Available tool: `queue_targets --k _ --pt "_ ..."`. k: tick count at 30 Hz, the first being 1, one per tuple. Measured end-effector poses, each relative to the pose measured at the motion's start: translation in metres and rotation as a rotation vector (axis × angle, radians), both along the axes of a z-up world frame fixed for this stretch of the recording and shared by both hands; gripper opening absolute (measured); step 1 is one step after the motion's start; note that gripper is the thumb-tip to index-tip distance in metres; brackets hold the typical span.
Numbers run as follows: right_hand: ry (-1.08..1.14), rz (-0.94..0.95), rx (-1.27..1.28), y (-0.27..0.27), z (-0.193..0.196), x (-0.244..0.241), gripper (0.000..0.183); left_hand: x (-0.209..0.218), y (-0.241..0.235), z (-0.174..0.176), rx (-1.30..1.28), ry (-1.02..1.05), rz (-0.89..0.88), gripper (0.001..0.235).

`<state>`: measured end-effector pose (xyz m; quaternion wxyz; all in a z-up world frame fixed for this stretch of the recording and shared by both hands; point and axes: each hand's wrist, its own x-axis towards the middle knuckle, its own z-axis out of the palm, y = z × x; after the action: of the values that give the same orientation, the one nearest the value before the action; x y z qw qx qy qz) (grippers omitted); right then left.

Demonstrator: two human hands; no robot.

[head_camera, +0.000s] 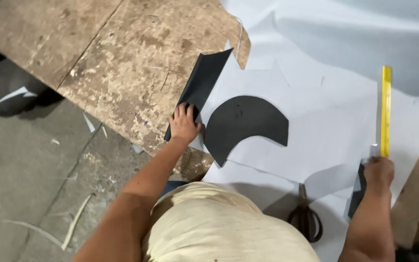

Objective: Tracing a template onto fabric and cutting it out with scissors

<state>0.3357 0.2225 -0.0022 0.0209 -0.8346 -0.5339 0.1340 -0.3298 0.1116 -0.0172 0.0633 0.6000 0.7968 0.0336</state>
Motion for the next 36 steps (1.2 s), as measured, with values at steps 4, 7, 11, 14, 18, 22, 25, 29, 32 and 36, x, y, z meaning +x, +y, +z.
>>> queue_targets --k 4,7,11,14,18,22,25,29,32,36 --pt "0.239 -0.001 0.863 -0.003 -0.013 0.006 0.012 -0.011 -0.005 -0.019 0.009 0.180 -0.009 0.073" --pt "0.197 -0.057 1.084 -0.001 -0.025 0.001 0.017 -0.037 0.007 -0.028 -0.015 0.152 0.022 0.030" --pt "0.284 -0.105 0.758 -0.026 -0.090 -0.010 0.009 -0.065 0.009 -0.029 -0.015 0.124 -0.009 0.043" --pt "0.313 -0.018 0.367 -0.059 -0.067 -0.092 0.013 -0.095 0.011 -0.043 0.276 -0.347 0.157 0.033" --pt "0.629 -0.115 0.143 -0.070 -0.072 -0.168 0.029 -0.139 0.003 -0.046 0.193 -0.493 0.580 0.033" --pt "0.654 -0.190 0.161 -0.054 -0.047 -0.237 0.034 -0.149 -0.011 -0.010 0.174 -0.276 0.459 0.059" --pt "0.708 -0.230 0.214 -0.027 -0.075 -0.269 0.041 -0.149 -0.006 -0.003 0.248 -0.155 0.241 0.095" --pt "0.686 -0.314 0.135 -0.020 -0.050 -0.350 0.045 -0.195 0.003 -0.010 0.179 -0.128 0.115 0.054" --pt "0.644 -0.277 0.081 -0.031 -0.025 -0.410 0.042 -0.246 0.006 -0.026 0.129 -0.406 0.090 0.041" --pt "0.600 -0.162 -0.079 -0.053 -0.027 -0.479 0.038 -0.284 -0.003 -0.028 0.242 -0.253 -0.044 0.046"
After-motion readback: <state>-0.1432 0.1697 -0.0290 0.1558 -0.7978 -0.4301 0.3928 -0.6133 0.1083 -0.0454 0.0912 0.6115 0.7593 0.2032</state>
